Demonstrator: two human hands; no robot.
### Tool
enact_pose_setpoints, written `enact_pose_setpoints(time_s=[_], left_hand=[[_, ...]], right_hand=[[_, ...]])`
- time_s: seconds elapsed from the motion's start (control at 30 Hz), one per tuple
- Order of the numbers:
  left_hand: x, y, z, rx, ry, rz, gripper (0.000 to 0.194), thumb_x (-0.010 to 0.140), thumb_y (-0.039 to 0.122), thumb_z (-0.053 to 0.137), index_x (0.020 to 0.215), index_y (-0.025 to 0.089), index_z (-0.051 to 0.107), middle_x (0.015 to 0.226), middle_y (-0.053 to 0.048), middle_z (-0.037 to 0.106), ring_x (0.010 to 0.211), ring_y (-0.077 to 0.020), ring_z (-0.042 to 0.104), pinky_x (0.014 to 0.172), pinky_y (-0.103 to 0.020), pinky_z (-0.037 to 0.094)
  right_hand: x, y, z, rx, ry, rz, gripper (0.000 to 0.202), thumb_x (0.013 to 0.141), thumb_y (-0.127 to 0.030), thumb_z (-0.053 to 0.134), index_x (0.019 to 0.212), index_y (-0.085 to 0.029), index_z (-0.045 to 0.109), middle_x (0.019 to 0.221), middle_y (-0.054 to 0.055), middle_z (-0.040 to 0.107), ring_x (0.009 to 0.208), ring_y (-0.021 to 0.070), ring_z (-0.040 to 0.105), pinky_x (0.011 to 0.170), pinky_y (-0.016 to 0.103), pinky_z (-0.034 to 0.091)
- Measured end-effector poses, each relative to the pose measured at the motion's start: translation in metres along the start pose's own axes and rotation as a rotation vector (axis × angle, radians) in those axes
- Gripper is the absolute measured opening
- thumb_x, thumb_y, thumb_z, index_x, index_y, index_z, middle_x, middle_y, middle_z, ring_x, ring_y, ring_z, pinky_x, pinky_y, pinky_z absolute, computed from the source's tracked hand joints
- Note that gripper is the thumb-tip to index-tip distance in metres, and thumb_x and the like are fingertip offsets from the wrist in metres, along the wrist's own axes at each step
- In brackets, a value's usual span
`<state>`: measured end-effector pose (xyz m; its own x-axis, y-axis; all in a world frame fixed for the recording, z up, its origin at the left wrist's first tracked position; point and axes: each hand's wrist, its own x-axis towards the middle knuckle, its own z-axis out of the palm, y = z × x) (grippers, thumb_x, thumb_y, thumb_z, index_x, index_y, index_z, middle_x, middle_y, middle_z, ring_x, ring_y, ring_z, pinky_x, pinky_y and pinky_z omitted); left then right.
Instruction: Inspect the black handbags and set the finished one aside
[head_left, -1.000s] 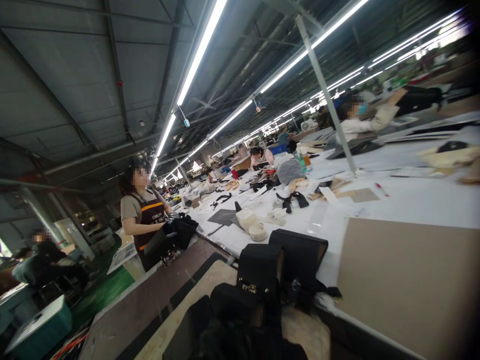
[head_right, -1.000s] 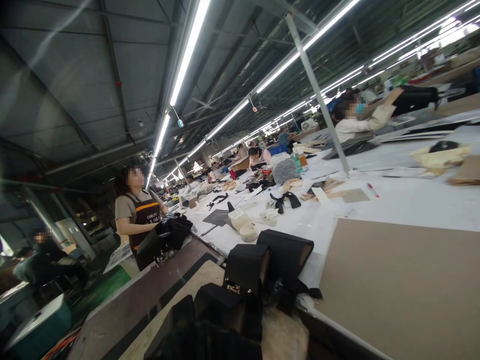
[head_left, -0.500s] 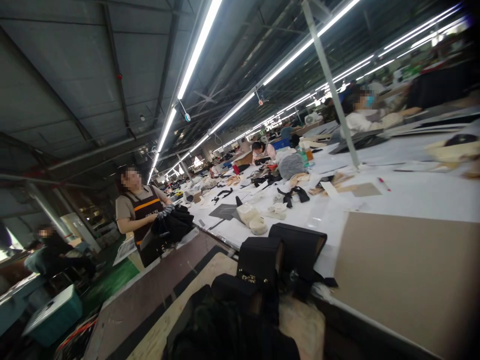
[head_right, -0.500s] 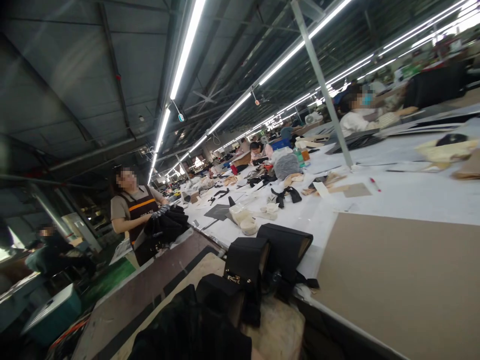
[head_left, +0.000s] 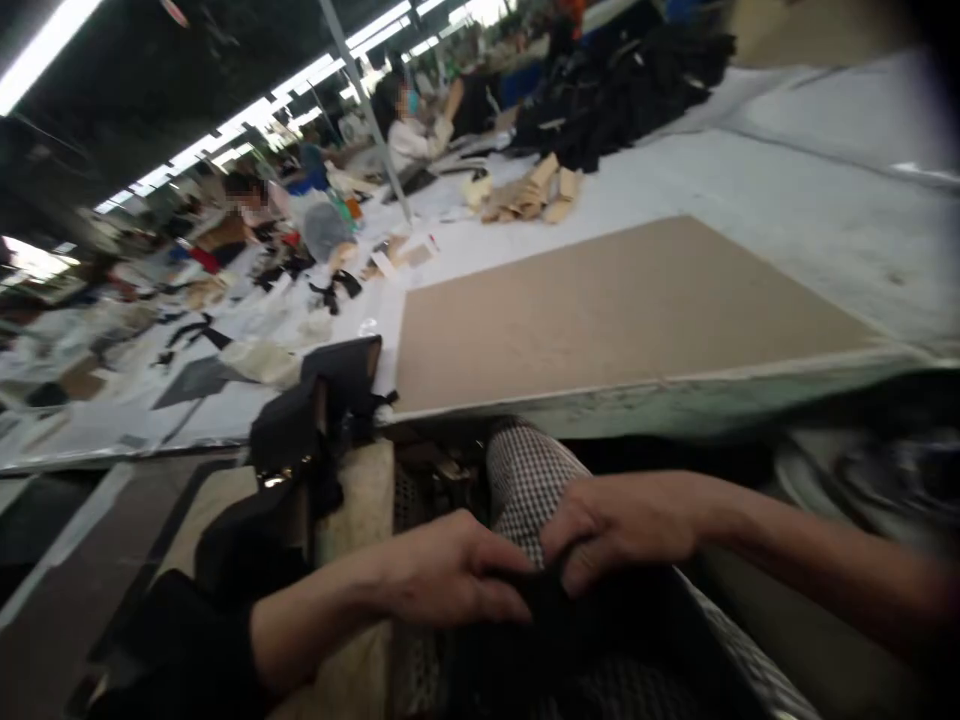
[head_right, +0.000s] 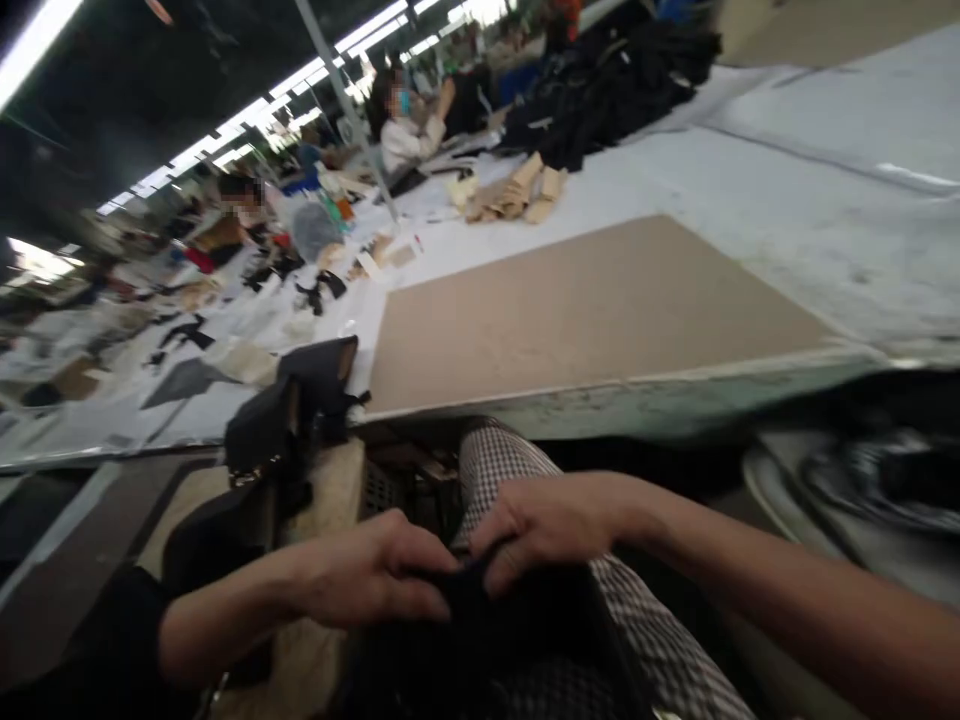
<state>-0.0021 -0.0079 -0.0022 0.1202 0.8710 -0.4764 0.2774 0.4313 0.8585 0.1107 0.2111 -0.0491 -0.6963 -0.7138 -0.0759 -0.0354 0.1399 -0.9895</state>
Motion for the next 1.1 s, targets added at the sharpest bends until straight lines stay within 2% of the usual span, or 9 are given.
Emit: enact_pose_setpoints(time_s=[0.1,0.17,0.3,0.4,0.5,0.63,0.83,0.97,1.1], left_hand=[[-0.007,-0.006,-0.005,-0.380,-0.062,-0.195,0.023,0.088,0.028,0.067,0.104,0.013,0.075,0.079,0.000,0.065,0.067,-0.0099,0.053,0.065,-0.015,0.045],[-0.014,-0.010,-0.006,-0.524,-0.070,-0.283,0.023,0.086,0.026,0.069,0.104,0.013,0.076,0.083,-0.001,0.068,0.069,-0.0100,0.056,0.068,-0.015,0.047],[-0.030,-0.016,-0.007,-0.592,-0.043,-0.351,0.022,0.085,0.024,0.069,0.102,0.013,0.077,0.091,-0.004,0.071,0.074,-0.0111,0.059,0.071,-0.017,0.047],[-0.040,-0.017,-0.007,-0.604,-0.008,-0.350,0.026,0.086,0.027,0.068,0.107,0.012,0.075,0.097,-0.006,0.071,0.080,-0.0141,0.061,0.077,-0.021,0.048],[-0.049,-0.015,-0.003,-0.574,0.060,-0.350,0.027,0.086,0.029,0.068,0.107,0.013,0.073,0.097,-0.006,0.069,0.079,-0.0139,0.058,0.075,-0.021,0.045],[-0.064,-0.010,0.010,-0.469,0.197,-0.420,0.028,0.083,0.033,0.070,0.104,0.013,0.071,0.080,0.000,0.063,0.067,-0.0104,0.049,0.060,-0.017,0.036],[-0.078,-0.003,0.031,-0.092,0.465,-0.399,0.030,0.092,0.042,0.059,0.095,0.015,0.071,0.080,0.000,0.062,0.071,-0.0138,0.049,0.063,-0.021,0.037],[-0.075,-0.009,0.041,0.038,0.580,-0.303,0.039,0.098,0.045,0.049,0.082,0.014,0.065,0.076,0.000,0.057,0.071,-0.0138,0.047,0.064,-0.022,0.035],[-0.068,-0.020,0.050,0.142,0.681,-0.252,0.039,0.101,0.044,0.045,0.081,0.016,0.064,0.075,0.000,0.057,0.072,-0.0140,0.050,0.065,-0.022,0.035]], right_hand=[[-0.002,0.018,0.000,0.109,0.007,0.069,0.032,0.092,-0.041,0.066,0.101,-0.011,0.074,0.079,0.000,0.067,0.071,0.0135,0.060,0.065,0.018,0.047],[0.000,0.022,-0.005,0.163,0.017,0.102,0.030,0.092,-0.040,0.065,0.098,-0.011,0.073,0.080,0.000,0.067,0.073,0.0136,0.060,0.068,0.018,0.048],[0.003,0.019,-0.010,0.186,0.014,0.153,0.028,0.091,-0.038,0.065,0.092,-0.012,0.072,0.077,0.000,0.066,0.071,0.0133,0.060,0.067,0.018,0.048],[0.004,0.019,-0.010,0.166,0.015,0.159,0.027,0.091,-0.038,0.064,0.091,-0.012,0.073,0.075,-0.001,0.065,0.069,0.0126,0.059,0.065,0.017,0.047],[0.004,0.021,-0.011,0.133,0.048,0.157,0.027,0.093,-0.037,0.063,0.095,-0.012,0.073,0.081,0.000,0.068,0.075,0.0137,0.061,0.068,0.018,0.048],[0.005,0.021,-0.013,0.159,0.036,0.176,0.030,0.094,-0.039,0.062,0.106,-0.014,0.074,0.089,0.001,0.071,0.087,0.0187,0.065,0.078,0.022,0.051],[0.006,0.025,-0.016,0.186,0.096,0.213,0.031,0.093,-0.039,0.062,0.113,-0.017,0.071,0.101,0.002,0.071,0.100,0.0230,0.065,0.090,0.027,0.050],[0.004,0.027,-0.016,0.224,0.148,0.217,0.033,0.091,-0.040,0.064,0.113,-0.017,0.071,0.101,0.003,0.071,0.097,0.0224,0.065,0.088,0.027,0.051],[0.001,0.030,-0.015,0.233,0.128,0.227,0.032,0.091,-0.041,0.063,0.107,-0.015,0.074,0.091,0.003,0.071,0.086,0.0199,0.066,0.080,0.026,0.052]])
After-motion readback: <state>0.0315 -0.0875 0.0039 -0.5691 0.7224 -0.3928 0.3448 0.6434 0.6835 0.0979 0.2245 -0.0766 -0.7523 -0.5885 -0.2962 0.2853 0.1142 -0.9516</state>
